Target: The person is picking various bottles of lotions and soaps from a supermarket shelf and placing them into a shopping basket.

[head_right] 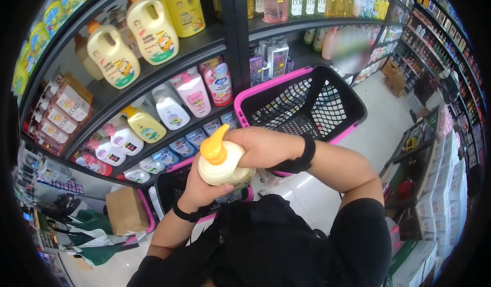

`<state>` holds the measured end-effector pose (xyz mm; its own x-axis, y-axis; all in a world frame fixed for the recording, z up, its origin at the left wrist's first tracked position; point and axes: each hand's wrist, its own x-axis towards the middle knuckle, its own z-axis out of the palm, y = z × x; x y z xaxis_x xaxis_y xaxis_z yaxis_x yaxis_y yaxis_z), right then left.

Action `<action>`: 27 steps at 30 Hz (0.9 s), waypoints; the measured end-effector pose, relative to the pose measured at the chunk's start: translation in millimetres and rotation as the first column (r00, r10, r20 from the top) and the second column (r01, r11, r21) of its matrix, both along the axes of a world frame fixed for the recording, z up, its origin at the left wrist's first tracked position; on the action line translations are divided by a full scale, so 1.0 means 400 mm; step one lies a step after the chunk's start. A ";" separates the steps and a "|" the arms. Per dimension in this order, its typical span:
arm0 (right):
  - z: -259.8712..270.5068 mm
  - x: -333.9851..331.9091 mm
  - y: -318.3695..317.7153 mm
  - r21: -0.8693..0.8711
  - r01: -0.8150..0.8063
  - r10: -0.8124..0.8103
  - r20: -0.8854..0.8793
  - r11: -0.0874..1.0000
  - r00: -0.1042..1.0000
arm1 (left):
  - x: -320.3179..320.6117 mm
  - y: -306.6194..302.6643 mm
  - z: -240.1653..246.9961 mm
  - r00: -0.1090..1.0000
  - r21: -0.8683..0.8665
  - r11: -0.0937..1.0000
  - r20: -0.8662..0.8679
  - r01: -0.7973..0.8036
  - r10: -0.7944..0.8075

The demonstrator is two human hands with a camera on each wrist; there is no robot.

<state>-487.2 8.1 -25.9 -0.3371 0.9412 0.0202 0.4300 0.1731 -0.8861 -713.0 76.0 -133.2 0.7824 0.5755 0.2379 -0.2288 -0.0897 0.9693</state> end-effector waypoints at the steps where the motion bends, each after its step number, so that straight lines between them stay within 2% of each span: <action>1: 0.028 0.029 -0.007 0.006 -0.032 0.031 0.067 0.999 0.997 | 0.022 -0.006 0.008 0.999 0.075 0.997 -0.049 0.000 0.004; 3: 0.060 0.095 -0.013 0.009 -0.105 0.101 0.199 0.994 0.975 | 0.080 -0.014 0.028 0.998 0.095 0.995 -0.054 0.023 -0.017; 5: 0.046 0.169 -0.010 0.104 -0.113 0.082 0.268 0.988 0.960 | 0.135 -0.010 0.021 0.997 0.164 0.986 -0.070 0.037 -0.026; 8: 0.043 0.271 0.002 0.140 -0.098 0.049 0.314 0.985 0.948 | 0.219 -0.007 -0.020 0.993 0.248 0.964 -0.036 -0.097 0.109; 11: -0.005 0.377 0.043 0.067 -0.080 0.054 0.332 0.995 0.942 | 0.261 -0.005 -0.163 0.894 0.357 0.896 -0.256 -0.265 0.367; 12: -0.053 0.415 0.066 0.045 -0.092 0.068 0.391 0.995 0.918 | 0.275 -0.008 -0.198 0.857 0.392 0.876 -0.311 -0.280 0.412; 15: -0.302 0.518 0.146 -0.106 -0.127 0.164 0.503 0.986 0.849 | 0.327 -0.024 -0.252 0.747 0.327 0.912 -0.535 -0.248 0.395; 16: -0.396 0.552 0.170 -0.147 -0.157 0.213 0.557 0.977 0.803 | 0.339 -0.029 -0.279 0.756 0.370 0.905 -0.526 -0.208 0.389; 19: -0.668 0.624 0.217 -0.233 -0.182 0.295 0.710 0.955 0.640 | 0.378 -0.065 -0.289 0.692 0.400 0.907 -0.617 -0.133 0.374; 20: -0.774 0.651 0.224 -0.193 -0.130 0.232 0.772 0.973 0.591 | 0.386 -0.074 -0.276 0.689 0.384 0.911 -0.619 -0.153 0.377; 23: -0.989 0.685 0.251 -0.179 0.111 0.065 0.757 0.978 0.650 | 0.380 -0.073 -0.269 0.671 0.341 0.930 -0.659 -0.134 0.339; 24: -1.019 0.684 0.273 -0.168 0.021 0.118 0.768 0.986 0.630 | 0.381 -0.071 -0.253 0.662 0.318 0.940 -0.678 -0.127 0.319; 27: -1.084 0.710 0.278 -0.145 0.140 -0.025 0.603 0.980 0.797 | 0.387 -0.075 -0.239 0.649 0.258 0.955 -0.703 -0.149 0.291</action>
<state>-203.3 119.2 -459.6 -0.1493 0.9343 -0.3237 0.8873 -0.0178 -0.4608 -558.3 45.8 -228.6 0.5992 0.7625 -0.2440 0.5883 -0.2126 0.7802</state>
